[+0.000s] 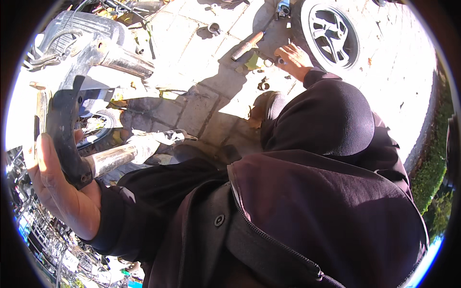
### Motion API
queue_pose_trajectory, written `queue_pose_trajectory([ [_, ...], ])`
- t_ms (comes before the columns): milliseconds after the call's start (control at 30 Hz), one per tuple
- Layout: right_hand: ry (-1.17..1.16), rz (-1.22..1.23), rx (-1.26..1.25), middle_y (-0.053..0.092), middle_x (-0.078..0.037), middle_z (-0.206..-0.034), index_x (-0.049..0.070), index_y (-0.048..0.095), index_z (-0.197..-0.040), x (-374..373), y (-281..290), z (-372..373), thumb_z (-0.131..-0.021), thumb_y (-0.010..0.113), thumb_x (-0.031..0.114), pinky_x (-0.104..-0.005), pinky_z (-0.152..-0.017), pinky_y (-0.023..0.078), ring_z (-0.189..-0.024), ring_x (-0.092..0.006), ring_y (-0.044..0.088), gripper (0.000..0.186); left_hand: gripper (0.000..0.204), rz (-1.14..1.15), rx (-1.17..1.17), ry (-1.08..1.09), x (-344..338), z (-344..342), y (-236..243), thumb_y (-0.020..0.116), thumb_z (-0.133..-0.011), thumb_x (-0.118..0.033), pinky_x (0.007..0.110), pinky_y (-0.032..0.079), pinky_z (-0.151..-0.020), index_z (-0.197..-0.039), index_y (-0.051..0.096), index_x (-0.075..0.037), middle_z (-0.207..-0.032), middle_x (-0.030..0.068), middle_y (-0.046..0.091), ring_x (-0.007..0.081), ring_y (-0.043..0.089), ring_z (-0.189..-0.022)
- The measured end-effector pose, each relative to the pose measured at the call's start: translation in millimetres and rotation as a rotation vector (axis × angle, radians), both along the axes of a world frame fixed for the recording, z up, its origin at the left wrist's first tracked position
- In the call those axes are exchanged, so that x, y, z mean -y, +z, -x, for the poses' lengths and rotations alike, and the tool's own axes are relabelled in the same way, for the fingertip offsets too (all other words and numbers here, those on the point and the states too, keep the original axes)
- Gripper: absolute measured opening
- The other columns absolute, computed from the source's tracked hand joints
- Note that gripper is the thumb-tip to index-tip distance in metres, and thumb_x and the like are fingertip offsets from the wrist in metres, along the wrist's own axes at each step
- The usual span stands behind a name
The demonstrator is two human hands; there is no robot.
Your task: The person removes a white plastic cover from a scooter's front fork, then uses a wrench to loosen and remove a nut from the fork assembly. The person handles the cover, fork, and nut throughout the process.
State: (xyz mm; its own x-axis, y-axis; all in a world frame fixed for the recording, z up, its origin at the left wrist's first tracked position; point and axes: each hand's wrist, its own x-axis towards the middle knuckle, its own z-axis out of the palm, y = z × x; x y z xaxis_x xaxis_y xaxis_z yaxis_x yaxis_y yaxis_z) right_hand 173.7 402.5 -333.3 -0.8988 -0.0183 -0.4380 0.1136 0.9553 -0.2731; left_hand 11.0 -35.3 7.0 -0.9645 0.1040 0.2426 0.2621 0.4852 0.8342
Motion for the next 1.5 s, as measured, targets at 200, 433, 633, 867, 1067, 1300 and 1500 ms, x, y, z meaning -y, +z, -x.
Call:
queue_pose_trajectory([
  [200, 0.138, -0.081, 0.099, 0.068, -0.012, -0.09, 0.007, 0.062, -0.102, 16.4, -41.1, -17.7, -0.084, 0.074, 0.023, -0.0418, -0.08, 0.051, -0.088, -0.0312, 0.066, 0.027, 0.03, 0.022, 0.087, 0.147, -41.3, -11.9, 3.6, 0.071, -0.094, -0.023, 0.023, 0.054, -0.078, -0.107, 0.066, 0.004, -0.095, 0.0159, 0.073, 0.0176, 0.071, -0.088],
  [433, 0.001, 0.15, -0.042, 0.068, -0.012, -0.091, 0.007, 0.063, -0.103, 27.5, -30.4, -1.5, -0.083, 0.074, 0.022, -0.0416, -0.08, 0.051, -0.088, -0.0317, 0.066, 0.027, 0.027, -0.124, -0.032, -0.177, -46.2, -8.4, 7.0, 0.064, -0.09, 0.004, 0.026, 0.048, -0.081, -0.117, 0.057, 0.004, -0.1, 0.0063, 0.064, 0.0116, 0.06, -0.091],
  [633, -0.689, 0.972, -0.018, 0.068, -0.006, -0.082, 0.0, 0.064, -0.098, 17.9, 112.2, 69.3, -0.095, 0.064, 0.017, -0.023, -0.049, 0.046, -0.059, -0.0091, 0.062, 0.018, 0.036, -0.334, 0.148, -0.173, -46.9, -9.2, 6.8, 0.07, -0.091, -0.009, 0.028, 0.047, -0.087, -0.122, 0.055, 0.002, -0.103, 0.0061, 0.065, 0.0112, 0.059, -0.094],
  [867, -0.364, 1.184, -0.222, 0.073, -0.008, -0.093, 0.001, 0.066, -0.118, 72.1, 327.3, 172.2, -0.103, 0.057, 0.029, -0.0213, -0.053, 0.051, -0.067, -0.0105, 0.068, 0.033, 0.043, -0.392, 0.158, -0.26, -38.7, -2.9, 4.9, 0.072, -0.086, -0.008, 0.033, 0.049, -0.09, -0.124, 0.054, 0.003, -0.109, 0.0107, 0.064, 0.0168, 0.062, -0.1],
  [1067, 0.21, 1.143, -0.644, 0.074, -0.006, -0.098, 0.006, 0.064, -0.13, 133.5, 463.9, 241.8, -0.103, 0.058, 0.033, -0.0204, -0.068, 0.053, -0.076, -0.0082, 0.068, 0.039, 0.045, 0.122, 0.011, -0.279, -23.5, 13.3, 45.9, 0.077, -0.078, -0.009, 0.034, 0.049, -0.087, -0.117, 0.057, 0.001, -0.106, 0.0116, 0.064, 0.0211, 0.062, -0.096],
  [1300, 0.501, 0.839, -0.812, 0.073, -0.004, -0.108, 0.011, 0.066, -0.13, 160.2, 520.0, 256.3, -0.102, 0.054, 0.044, -0.0274, -0.081, 0.056, -0.089, -0.0125, 0.07, 0.045, 0.048, 0.084, 0.072, -0.396, -4.8, 28.5, 85.1, 0.08, -0.085, -0.027, 0.03, 0.048, -0.085, -0.118, 0.06, 0.002, -0.097, 0.0097, 0.065, 0.0158, 0.062, -0.091],
  [1500, 0.576, 0.928, -0.726, 0.071, -0.007, -0.105, 0.003, 0.066, -0.124, 172.5, 525.5, 257.3, -0.101, 0.06, 0.031, -0.0253, -0.083, 0.051, -0.092, -0.0134, 0.064, 0.036, 0.045, -0.422, 0.015, -0.3, -14.8, 43.0, 110.5, 0.077, -0.09, -0.026, 0.022, 0.046, -0.079, -0.121, 0.062, 0.003, -0.096, 0.0046, 0.064, 0.0079, 0.057, -0.088],
])
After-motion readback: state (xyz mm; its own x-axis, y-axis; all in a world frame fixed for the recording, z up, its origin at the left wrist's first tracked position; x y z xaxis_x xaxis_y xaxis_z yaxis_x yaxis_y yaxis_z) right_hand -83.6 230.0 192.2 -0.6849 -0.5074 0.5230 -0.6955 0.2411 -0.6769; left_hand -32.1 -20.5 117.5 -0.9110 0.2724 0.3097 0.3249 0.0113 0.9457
